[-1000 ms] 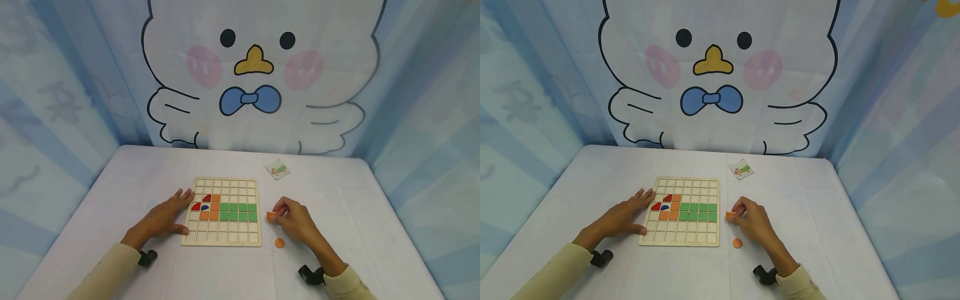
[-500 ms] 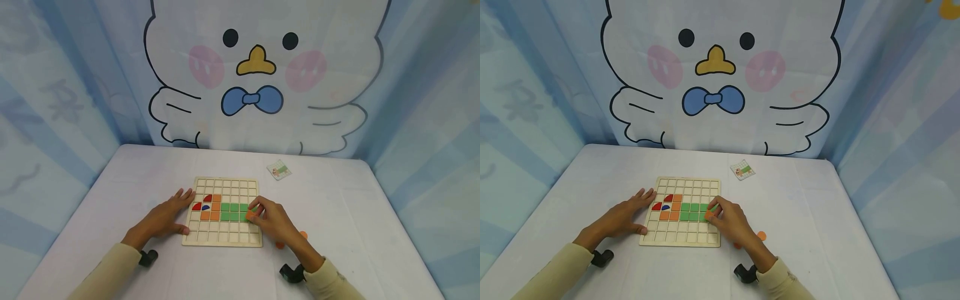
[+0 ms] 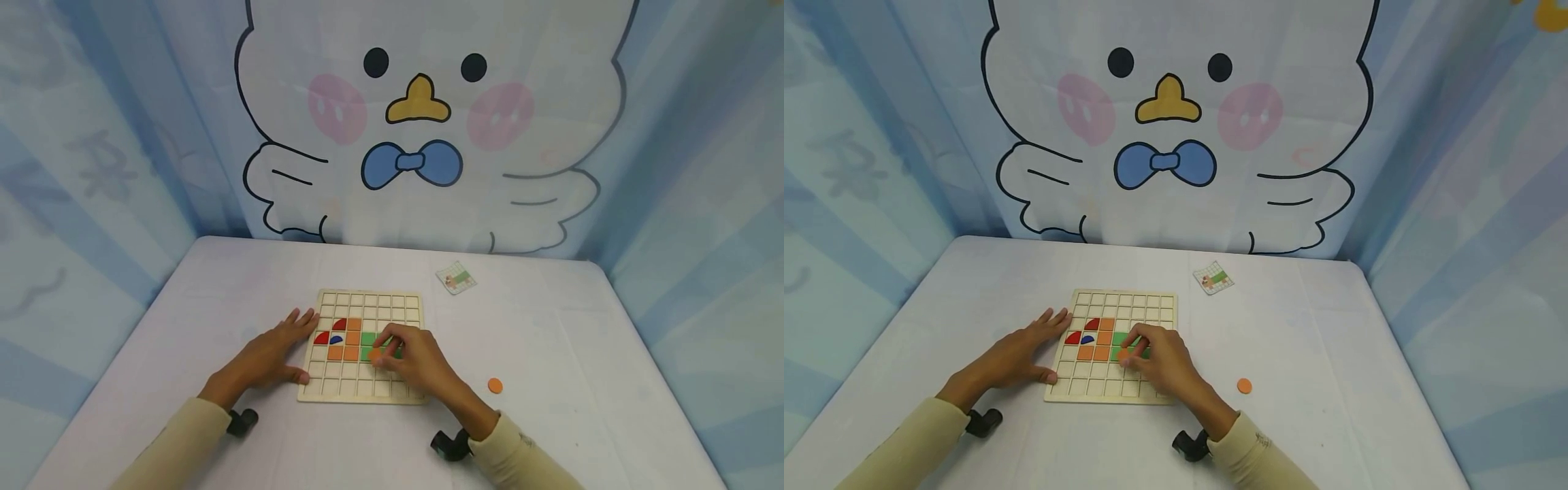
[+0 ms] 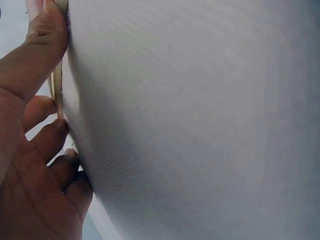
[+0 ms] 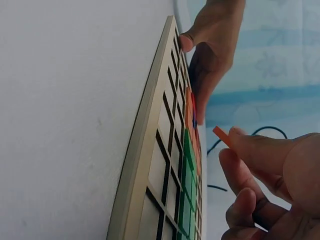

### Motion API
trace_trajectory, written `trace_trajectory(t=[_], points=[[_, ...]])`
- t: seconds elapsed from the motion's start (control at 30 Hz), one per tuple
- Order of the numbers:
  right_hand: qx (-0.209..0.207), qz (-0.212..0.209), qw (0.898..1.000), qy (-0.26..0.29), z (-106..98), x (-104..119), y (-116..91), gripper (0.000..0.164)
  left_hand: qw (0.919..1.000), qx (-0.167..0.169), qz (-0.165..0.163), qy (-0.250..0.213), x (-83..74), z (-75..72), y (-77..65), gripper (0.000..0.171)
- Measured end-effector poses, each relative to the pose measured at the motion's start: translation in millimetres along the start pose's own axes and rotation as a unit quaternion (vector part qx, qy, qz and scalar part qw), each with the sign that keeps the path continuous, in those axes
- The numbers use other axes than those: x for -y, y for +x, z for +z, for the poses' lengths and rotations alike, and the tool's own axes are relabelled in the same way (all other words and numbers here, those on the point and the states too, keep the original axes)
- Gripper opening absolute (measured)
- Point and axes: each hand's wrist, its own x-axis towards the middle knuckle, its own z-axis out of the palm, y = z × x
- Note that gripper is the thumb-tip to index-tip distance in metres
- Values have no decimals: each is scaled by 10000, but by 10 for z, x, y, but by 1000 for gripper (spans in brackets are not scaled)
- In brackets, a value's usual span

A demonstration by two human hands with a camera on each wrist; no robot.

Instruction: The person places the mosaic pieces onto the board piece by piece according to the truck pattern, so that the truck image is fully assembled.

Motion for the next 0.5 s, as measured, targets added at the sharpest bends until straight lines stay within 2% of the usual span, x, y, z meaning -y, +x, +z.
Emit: trace_trajectory(t=[0.5], points=[[109,-372,9989,-261,283,191,178,14,9999,30,96,36,7,-21,2,115]])
